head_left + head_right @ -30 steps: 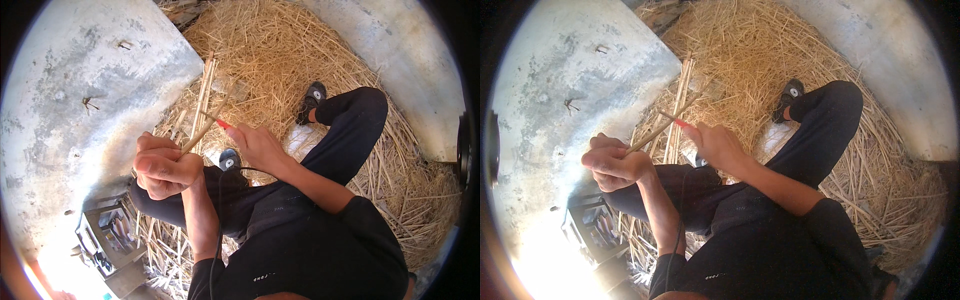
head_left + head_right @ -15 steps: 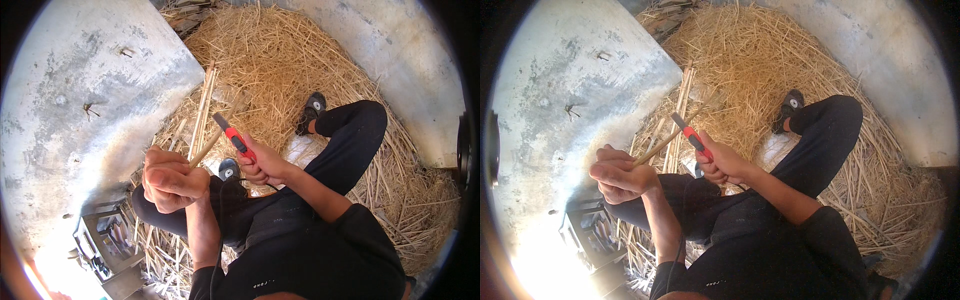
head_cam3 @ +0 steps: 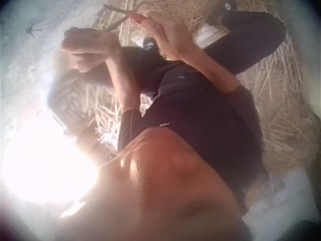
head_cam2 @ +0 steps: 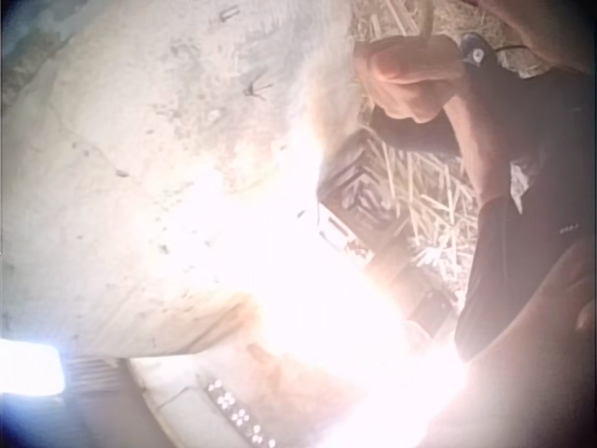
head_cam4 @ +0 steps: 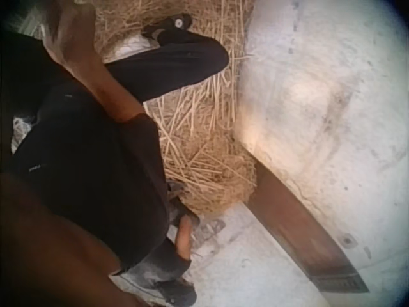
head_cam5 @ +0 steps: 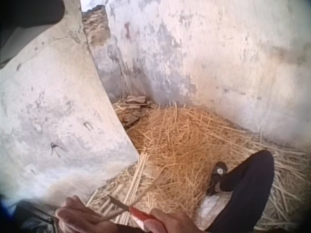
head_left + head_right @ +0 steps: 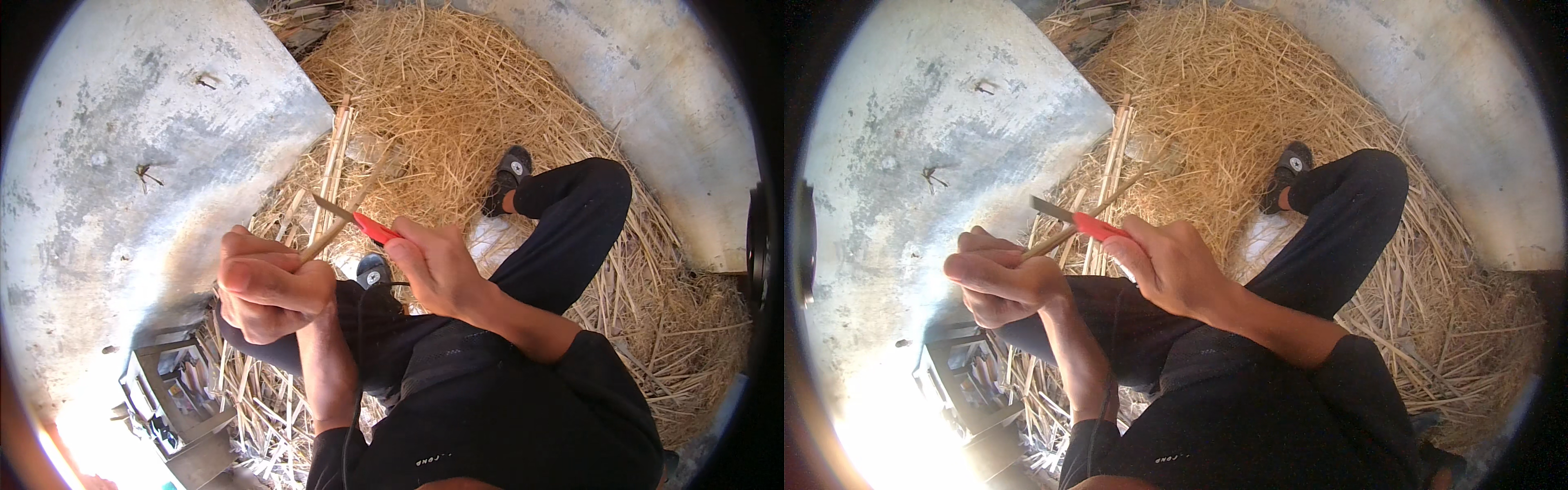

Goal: The person shaves and peels thin layers off a piece of bamboo using a utility knife while sitting on a straw-covered floor.

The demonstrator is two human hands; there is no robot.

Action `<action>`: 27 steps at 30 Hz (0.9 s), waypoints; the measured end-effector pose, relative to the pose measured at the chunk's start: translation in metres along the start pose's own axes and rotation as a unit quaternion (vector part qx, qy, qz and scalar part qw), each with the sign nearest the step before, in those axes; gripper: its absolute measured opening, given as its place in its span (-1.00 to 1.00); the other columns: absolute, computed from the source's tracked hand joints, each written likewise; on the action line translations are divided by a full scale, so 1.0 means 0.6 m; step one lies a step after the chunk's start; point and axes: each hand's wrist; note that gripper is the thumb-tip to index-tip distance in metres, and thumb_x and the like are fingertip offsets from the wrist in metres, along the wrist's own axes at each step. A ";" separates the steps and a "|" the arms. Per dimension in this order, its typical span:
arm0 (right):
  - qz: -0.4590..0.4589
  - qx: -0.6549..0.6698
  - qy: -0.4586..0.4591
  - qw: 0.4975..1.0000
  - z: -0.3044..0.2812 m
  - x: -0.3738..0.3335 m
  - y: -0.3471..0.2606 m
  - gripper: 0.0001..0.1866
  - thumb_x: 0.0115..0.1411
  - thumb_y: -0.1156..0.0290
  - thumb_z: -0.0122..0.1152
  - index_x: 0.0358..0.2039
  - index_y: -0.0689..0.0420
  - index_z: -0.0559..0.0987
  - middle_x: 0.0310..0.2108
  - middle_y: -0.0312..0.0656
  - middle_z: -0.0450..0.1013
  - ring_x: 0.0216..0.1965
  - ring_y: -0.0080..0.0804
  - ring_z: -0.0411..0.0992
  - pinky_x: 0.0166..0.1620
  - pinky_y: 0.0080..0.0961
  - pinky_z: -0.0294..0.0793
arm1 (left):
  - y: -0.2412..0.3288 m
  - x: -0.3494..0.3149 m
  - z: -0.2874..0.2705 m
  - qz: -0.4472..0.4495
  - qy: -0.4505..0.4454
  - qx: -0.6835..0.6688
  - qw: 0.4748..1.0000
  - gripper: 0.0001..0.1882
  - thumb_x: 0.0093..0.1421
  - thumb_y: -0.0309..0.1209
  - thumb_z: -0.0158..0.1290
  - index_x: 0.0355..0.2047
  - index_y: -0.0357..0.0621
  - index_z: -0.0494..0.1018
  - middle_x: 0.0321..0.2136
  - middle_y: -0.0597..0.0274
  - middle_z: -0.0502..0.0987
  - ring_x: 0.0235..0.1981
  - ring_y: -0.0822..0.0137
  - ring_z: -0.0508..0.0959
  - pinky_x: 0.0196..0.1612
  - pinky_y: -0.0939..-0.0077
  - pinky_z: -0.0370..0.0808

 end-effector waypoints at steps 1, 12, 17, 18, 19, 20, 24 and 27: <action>0.038 -0.076 -0.007 0.996 0.025 -0.003 0.049 -0.57 0.30 0.14 -0.12 -0.52 0.25 0.45 -0.78 0.02 0.29 -0.72 -0.01 0.33 -0.61 -0.21 0.26 | 0.005 -0.001 0.003 -0.002 -0.008 -0.008 1.000 -0.50 0.33 -0.44 -0.33 -0.82 -0.11 0.11 -0.95 0.29 0.14 -0.92 0.42 0.18 -0.78 0.54 0.03; -0.012 -0.096 0.058 0.994 0.041 -0.033 0.098 -0.59 0.26 0.12 -0.04 -0.51 0.22 0.45 -0.74 0.08 0.31 -0.66 0.10 0.36 -0.61 -0.15 0.28 | 0.014 -0.001 0.007 -0.016 0.024 -0.022 0.999 -0.47 0.36 -0.37 -0.33 -0.81 -0.14 0.11 -0.94 0.31 0.14 -0.90 0.46 0.13 -0.76 0.57 -0.03; 0.080 -0.086 -0.009 0.993 0.011 0.010 0.053 -0.48 0.29 0.10 -0.12 -0.60 0.31 0.46 -0.70 0.18 0.30 -0.58 0.18 0.34 -0.51 -0.10 0.28 | 0.004 0.008 0.014 -0.030 0.017 0.090 0.995 -0.48 0.35 -0.38 -0.32 -0.81 -0.12 0.12 -0.94 0.32 0.11 -0.92 0.43 0.16 -0.81 0.54 -0.01; 0.114 -0.073 -0.072 0.988 0.002 0.006 0.042 -0.44 0.30 0.08 -0.14 -0.61 0.34 0.45 -0.67 0.23 0.30 -0.56 0.20 0.32 -0.48 -0.12 0.28 | 0.004 0.002 0.007 -0.026 0.011 0.090 0.996 -0.49 0.34 -0.39 -0.31 -0.82 -0.12 0.13 -0.94 0.31 0.12 -0.92 0.42 0.17 -0.81 0.55 0.00; 0.100 -0.072 -0.064 0.990 0.003 0.001 0.039 -0.43 0.30 0.07 -0.14 -0.60 0.34 0.45 -0.67 0.23 0.29 -0.57 0.16 0.33 -0.47 -0.12 0.27 | 0.004 -0.004 -0.002 -0.022 0.005 0.091 0.996 -0.50 0.33 -0.41 -0.31 -0.82 -0.12 0.14 -0.94 0.31 0.13 -0.92 0.42 0.18 -0.81 0.55 0.00; 0.090 -0.077 -0.052 0.992 -0.002 -0.007 0.036 -0.43 0.30 0.06 -0.15 -0.59 0.35 0.45 -0.67 0.23 0.28 -0.59 0.13 0.33 -0.47 -0.13 0.27 | 0.008 -0.005 0.001 -0.013 0.002 0.077 0.997 -0.50 0.33 -0.42 -0.30 -0.82 -0.12 0.14 -0.94 0.31 0.13 -0.92 0.43 0.18 -0.81 0.56 0.01; 0.094 0.024 -0.022 0.995 0.016 -0.034 0.061 -0.37 0.31 -0.07 -0.24 -0.62 0.26 0.38 -0.81 -0.01 0.19 -0.79 -0.25 0.21 -0.64 -0.28 0.20 | 0.023 -0.002 0.011 0.003 -0.015 0.046 0.999 -0.48 0.36 -0.37 -0.37 -0.81 -0.11 0.09 -0.92 0.33 0.11 -0.88 0.49 0.14 -0.77 0.62 0.00; 0.390 0.620 -0.269 0.626 -0.012 -0.018 0.093 -0.39 0.28 -0.19 -0.36 -0.63 0.09 0.25 -0.84 -0.37 -0.01 -0.85 -0.63 -0.04 -0.78 -0.56 0.00 | 0.023 -0.002 0.021 -0.003 -0.008 0.021 1.000 -0.49 0.35 -0.39 -0.35 -0.81 -0.12 0.08 -0.92 0.32 0.11 -0.87 0.49 0.13 -0.76 0.63 -0.01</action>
Point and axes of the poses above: each hand's wrist, its own x-axis towards the middle knuckle, its own z-axis out of the palm, y = z × x
